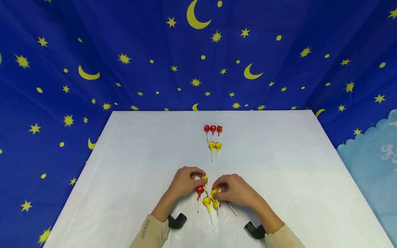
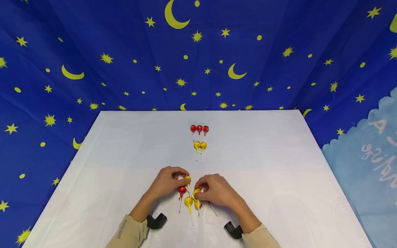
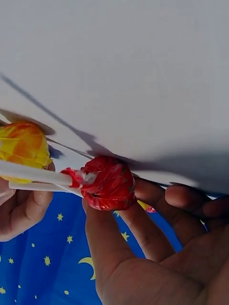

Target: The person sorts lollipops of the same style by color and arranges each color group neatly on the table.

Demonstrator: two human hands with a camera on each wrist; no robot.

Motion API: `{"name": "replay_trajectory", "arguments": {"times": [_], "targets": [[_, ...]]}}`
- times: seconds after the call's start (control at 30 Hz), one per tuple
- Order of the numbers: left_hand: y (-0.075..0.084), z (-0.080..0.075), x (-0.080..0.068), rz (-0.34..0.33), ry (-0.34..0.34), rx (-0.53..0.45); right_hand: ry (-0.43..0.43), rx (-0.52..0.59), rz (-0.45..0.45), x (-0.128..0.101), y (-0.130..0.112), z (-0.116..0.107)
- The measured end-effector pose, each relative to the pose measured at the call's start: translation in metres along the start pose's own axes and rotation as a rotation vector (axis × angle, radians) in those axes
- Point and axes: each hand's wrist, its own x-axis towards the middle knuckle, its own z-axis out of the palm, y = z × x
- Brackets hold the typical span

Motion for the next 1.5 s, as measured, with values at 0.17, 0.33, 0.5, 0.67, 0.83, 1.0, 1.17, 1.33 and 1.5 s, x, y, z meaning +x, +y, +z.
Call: {"name": "replay_trajectory", "arguments": {"times": [0.17,0.33,0.5,0.67,0.83,1.0,1.17,1.33,1.5], "targets": [[0.002,-0.004,0.001,-0.021,-0.031,-0.044,0.007,0.012,0.029,0.001,0.0,0.001],[0.002,-0.006,0.004,-0.008,-0.028,-0.062,0.019,0.003,0.043,0.002,0.0,0.001],[0.003,-0.007,0.006,0.006,-0.014,-0.063,0.03,0.009,0.045,0.002,0.002,0.001],[0.006,-0.012,0.011,-0.004,0.036,-0.058,0.037,0.016,0.049,0.001,0.003,0.002],[0.008,-0.016,0.02,-0.016,0.077,-0.053,0.032,0.014,0.051,0.001,0.002,0.003],[0.011,-0.016,0.034,-0.035,0.102,-0.018,0.041,0.015,0.048,0.0,0.001,0.002],[0.015,-0.016,0.049,-0.055,0.128,0.031,0.041,0.02,0.048,0.0,0.001,0.002],[0.018,-0.02,0.064,-0.068,0.15,0.051,0.034,0.034,0.051,0.0,0.002,0.002],[0.016,-0.022,0.079,-0.065,0.175,0.055,0.034,0.038,0.055,0.0,0.003,0.002]]}}
